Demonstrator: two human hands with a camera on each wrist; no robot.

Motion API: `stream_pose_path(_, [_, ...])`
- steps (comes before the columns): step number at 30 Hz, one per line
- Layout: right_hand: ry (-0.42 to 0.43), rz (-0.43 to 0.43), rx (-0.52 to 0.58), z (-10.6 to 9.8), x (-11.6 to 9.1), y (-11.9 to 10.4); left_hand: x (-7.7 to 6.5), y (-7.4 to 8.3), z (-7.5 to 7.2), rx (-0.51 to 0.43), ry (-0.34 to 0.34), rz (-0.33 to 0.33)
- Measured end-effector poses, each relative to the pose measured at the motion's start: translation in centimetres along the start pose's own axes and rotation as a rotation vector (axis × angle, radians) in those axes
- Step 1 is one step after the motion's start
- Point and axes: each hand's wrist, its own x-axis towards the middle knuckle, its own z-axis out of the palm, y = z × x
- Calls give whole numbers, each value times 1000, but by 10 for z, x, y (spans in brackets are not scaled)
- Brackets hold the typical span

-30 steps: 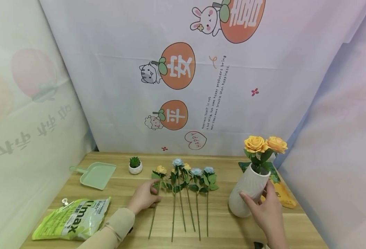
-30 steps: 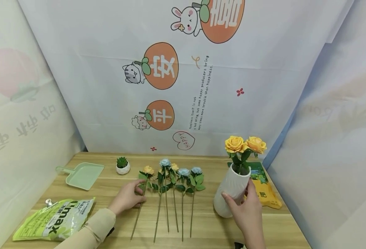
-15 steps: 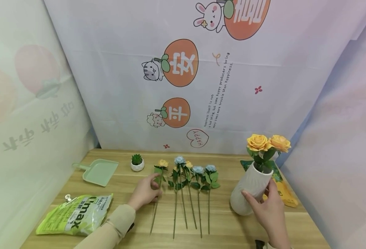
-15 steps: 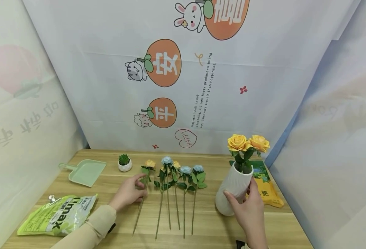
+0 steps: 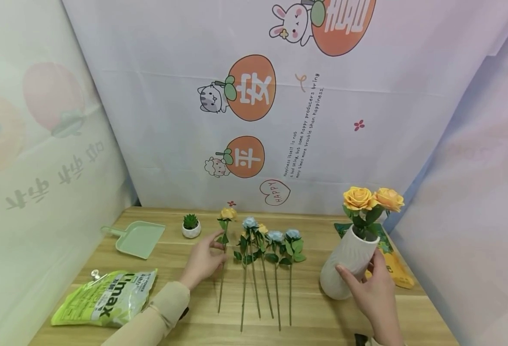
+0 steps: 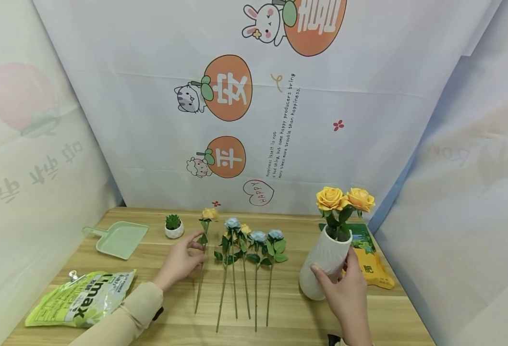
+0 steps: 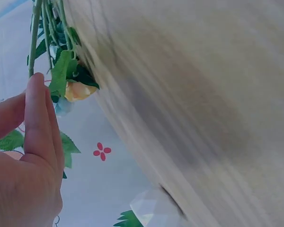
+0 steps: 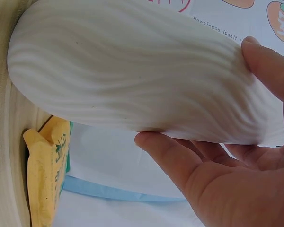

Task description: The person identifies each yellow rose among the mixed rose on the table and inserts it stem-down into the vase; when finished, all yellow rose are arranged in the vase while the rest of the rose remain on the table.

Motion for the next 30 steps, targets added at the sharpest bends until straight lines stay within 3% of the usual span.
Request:
stream_pose_path(12, [14,-28,-3,0,-1,2,11,20,6,-107,-17,99])
stream_pose_path(24, [-5,8,13,-1,-1,0,14,54,19,-191,-58,197])
stream_pose_path(30, [-12,13,8,-1,-1,0,21,80,27,-224,-65,240])
